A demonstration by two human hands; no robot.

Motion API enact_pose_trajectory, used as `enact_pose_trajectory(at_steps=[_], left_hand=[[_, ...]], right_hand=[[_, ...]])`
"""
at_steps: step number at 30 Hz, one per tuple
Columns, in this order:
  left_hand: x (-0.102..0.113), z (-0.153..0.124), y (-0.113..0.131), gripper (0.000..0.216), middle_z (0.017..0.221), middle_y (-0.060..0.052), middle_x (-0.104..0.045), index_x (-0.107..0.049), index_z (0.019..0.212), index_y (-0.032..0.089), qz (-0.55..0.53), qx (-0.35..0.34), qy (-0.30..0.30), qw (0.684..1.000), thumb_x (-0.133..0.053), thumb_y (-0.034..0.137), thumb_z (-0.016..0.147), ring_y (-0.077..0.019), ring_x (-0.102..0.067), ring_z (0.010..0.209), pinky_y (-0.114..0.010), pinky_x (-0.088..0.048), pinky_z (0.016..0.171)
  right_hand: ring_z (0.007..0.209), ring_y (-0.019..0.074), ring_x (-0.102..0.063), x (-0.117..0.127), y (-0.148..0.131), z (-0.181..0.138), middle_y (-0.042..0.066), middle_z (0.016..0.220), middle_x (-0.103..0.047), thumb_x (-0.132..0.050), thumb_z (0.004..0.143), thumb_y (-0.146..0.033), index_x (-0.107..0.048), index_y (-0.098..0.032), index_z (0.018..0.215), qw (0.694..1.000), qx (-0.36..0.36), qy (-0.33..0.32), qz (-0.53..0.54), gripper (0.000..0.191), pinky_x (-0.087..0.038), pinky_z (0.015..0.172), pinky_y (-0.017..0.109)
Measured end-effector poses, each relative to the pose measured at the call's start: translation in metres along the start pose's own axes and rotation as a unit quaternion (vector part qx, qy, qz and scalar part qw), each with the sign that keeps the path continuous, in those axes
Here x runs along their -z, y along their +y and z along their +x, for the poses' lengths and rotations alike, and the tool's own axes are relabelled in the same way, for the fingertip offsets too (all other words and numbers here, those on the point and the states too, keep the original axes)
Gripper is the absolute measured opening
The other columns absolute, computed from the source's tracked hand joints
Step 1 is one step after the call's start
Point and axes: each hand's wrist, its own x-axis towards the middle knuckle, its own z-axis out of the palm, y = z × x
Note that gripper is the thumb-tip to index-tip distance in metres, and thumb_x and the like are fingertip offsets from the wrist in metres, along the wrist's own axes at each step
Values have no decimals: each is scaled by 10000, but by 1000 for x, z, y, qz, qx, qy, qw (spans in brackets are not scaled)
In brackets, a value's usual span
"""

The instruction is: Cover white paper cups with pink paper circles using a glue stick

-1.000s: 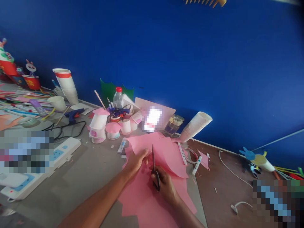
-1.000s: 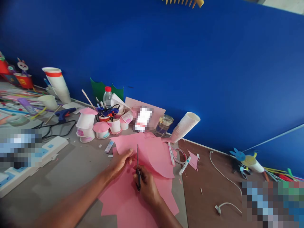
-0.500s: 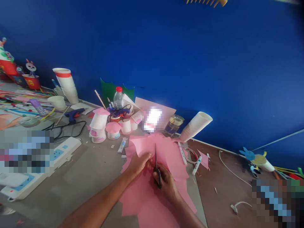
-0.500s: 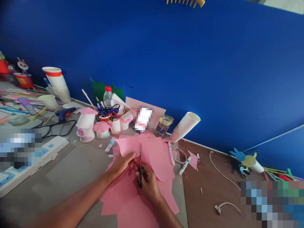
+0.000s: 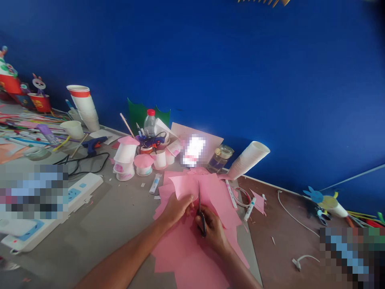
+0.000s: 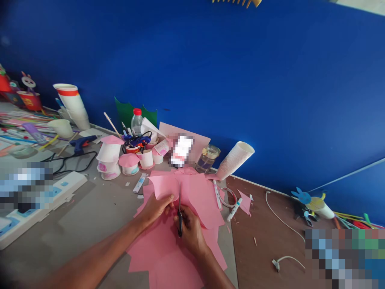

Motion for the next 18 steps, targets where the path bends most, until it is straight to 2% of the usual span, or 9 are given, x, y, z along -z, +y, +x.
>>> enact_pose_trajectory(at_steps=[6,18], left_hand=[[0,-4,4,327,392,23,-480,-570,501,158,4,1,2,1000,-530,350,763,-104,-470,405,-236,-386,482],[-1,-3,2,335,392,19,-480,-559,490,166,-2,0,8,1000,-538,364,760,-107,-463,397,-247,-383,484]], right_hand=[[567,128,-471,0,0,0,20,707,-558,-493,874,-481,-602,-158,955,1000,14,4,-15,350,-406,500,228],[551,128,-438,1,-6,0,11,682,-517,-475,871,-523,-592,-170,920,1000,-1,-10,-6,376,-388,494,235]])
